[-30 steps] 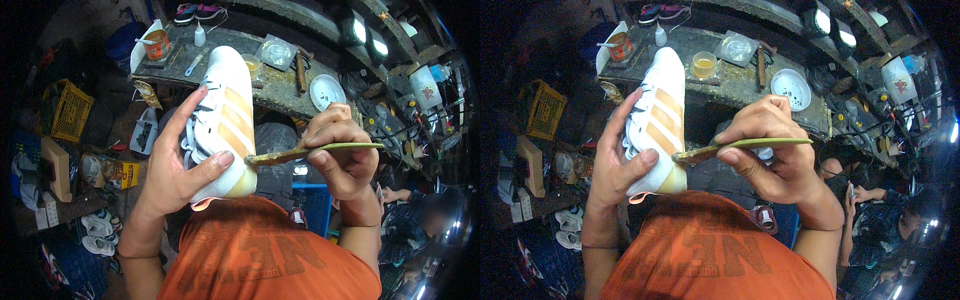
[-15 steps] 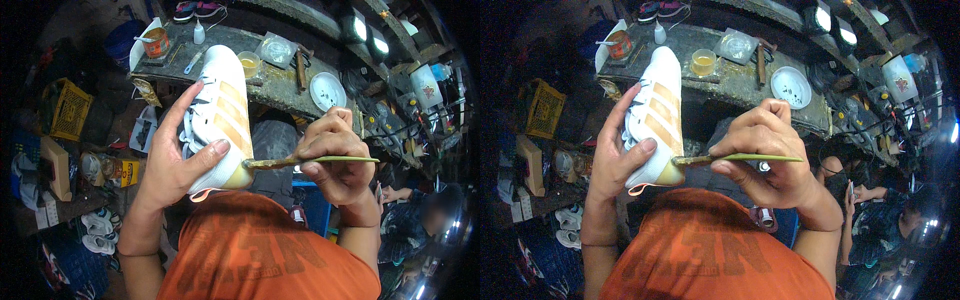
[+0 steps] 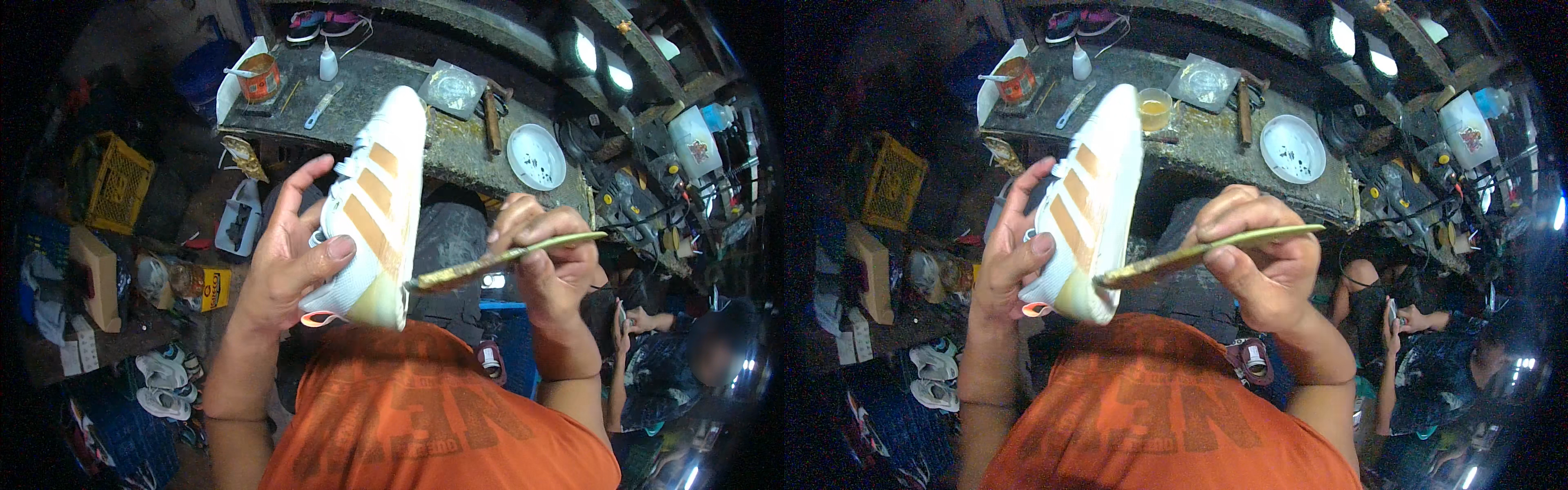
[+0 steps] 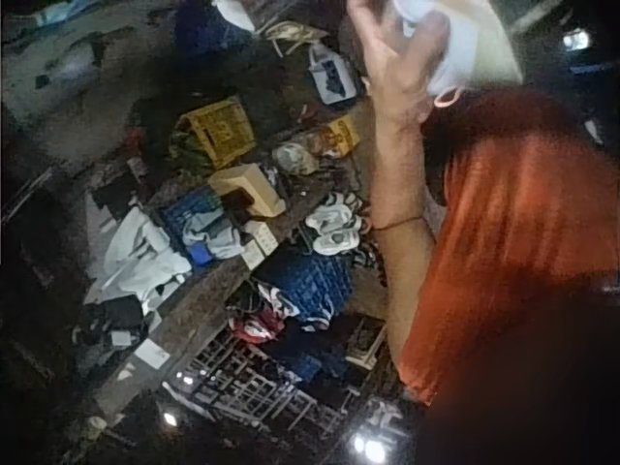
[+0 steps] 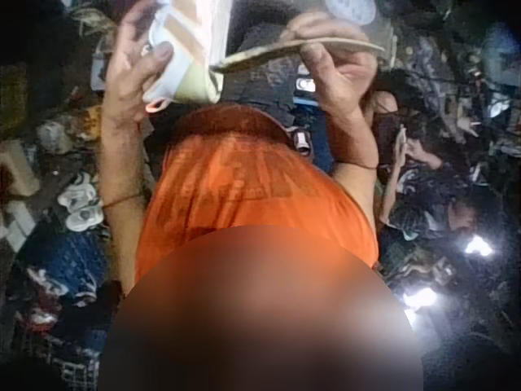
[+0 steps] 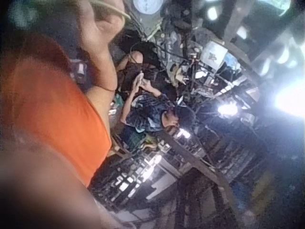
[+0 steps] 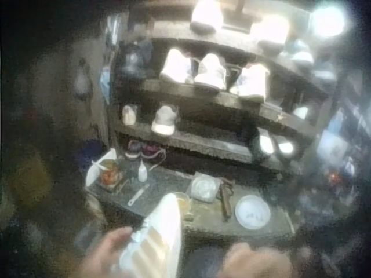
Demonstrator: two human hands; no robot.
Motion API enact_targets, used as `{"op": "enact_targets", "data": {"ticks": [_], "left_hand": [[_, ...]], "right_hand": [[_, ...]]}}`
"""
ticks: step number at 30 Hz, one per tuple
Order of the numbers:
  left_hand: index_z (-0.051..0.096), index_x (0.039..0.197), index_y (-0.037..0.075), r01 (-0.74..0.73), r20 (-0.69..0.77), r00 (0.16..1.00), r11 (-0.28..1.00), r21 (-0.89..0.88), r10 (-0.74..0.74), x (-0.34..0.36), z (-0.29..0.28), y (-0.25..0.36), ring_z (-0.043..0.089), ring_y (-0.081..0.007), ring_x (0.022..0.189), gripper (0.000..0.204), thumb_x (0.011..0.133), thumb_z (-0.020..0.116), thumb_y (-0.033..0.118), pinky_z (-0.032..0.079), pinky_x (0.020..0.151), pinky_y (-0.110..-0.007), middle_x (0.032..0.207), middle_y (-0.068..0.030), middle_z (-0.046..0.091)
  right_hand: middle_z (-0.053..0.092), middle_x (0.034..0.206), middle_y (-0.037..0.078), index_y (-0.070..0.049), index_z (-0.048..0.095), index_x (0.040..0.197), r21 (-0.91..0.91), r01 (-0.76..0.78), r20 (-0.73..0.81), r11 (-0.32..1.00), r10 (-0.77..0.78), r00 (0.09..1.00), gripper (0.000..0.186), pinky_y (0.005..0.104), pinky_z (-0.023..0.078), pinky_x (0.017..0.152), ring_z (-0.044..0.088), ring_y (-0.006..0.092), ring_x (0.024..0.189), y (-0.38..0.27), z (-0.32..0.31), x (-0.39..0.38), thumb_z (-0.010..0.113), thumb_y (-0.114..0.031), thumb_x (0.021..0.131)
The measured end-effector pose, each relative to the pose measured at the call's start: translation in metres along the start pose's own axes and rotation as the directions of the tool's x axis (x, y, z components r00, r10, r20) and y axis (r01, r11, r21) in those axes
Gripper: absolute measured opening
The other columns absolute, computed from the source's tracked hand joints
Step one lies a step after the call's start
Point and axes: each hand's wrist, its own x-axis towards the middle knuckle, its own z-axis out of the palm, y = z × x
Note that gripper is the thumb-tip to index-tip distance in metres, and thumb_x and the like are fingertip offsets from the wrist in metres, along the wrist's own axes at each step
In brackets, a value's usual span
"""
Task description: The person applies glue to the sole and upper of a dark green shoe, then repeats the process on a white shoe. They use a small brush to spread the adhesive along the edges and surfaces of each shoe.
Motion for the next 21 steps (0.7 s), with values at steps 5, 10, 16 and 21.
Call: {"op": "enact_targets", "data": {"ticks": [5,10,16,21], "left_hand": [[0.033,0.137,0.004,0.110,0.046,0.994,0.981,-0.161,-0.104,-0.006,-0.009,-0.013,0.067,-0.0230,0.109,0.070,0.085,0.078,0.018,0.056,0.093,-0.036,0.124,-0.0195,0.063],[0.039,0.132,0.001,0.125,0.107,0.989,0.971,-0.205,-0.105,-0.013,-0.019,-0.015,0.070,-0.0210,0.101,0.064,0.086,0.077,0.025,0.058,0.090,-0.035,0.118,-0.0174,0.065],[0.045,0.132,-0.002,0.120,0.118,0.988,0.976,-0.179,-0.100,-0.015,-0.021,-0.017,0.068,-0.0184,0.104,0.063,0.087,0.074,0.032,0.056,0.090,-0.031,0.118,-0.0141,0.064],[0.042,0.138,-0.004,0.115,0.068,0.992,0.985,-0.131,-0.107,-0.016,-0.027,-0.017,0.067,-0.0165,0.103,0.065,0.092,0.065,0.035,0.056,0.087,-0.028,0.120,-0.0142,0.063]], "right_hand": [[0.065,0.096,0.012,-0.001,0.061,0.109,0.068,0.059,-0.232,0.996,-0.042,0.972,0.020,0.0251,0.047,0.069,0.060,0.0139,0.080,0.032,0.011,-0.008,0.069,-0.015,0.098],[0.067,0.106,0.014,0.000,0.057,0.117,-0.202,0.075,-0.451,0.976,-0.161,0.878,0.027,0.0327,0.050,0.089,0.065,0.0185,0.098,0.044,0.007,-0.006,0.064,-0.021,0.101],[0.067,0.105,0.014,-0.001,0.061,0.112,-0.286,0.230,-0.310,0.930,-0.317,0.896,0.020,0.0299,0.054,0.080,0.067,0.0188,0.090,0.050,0.017,-0.007,0.069,-0.009,0.097],[0.067,0.100,0.013,-0.004,0.062,0.110,-0.181,0.378,0.079,0.908,-0.370,0.926,0.018,0.0308,0.051,0.073,0.065,0.0200,0.085,0.039,0.028,-0.018,0.070,-0.009,0.095]]}}
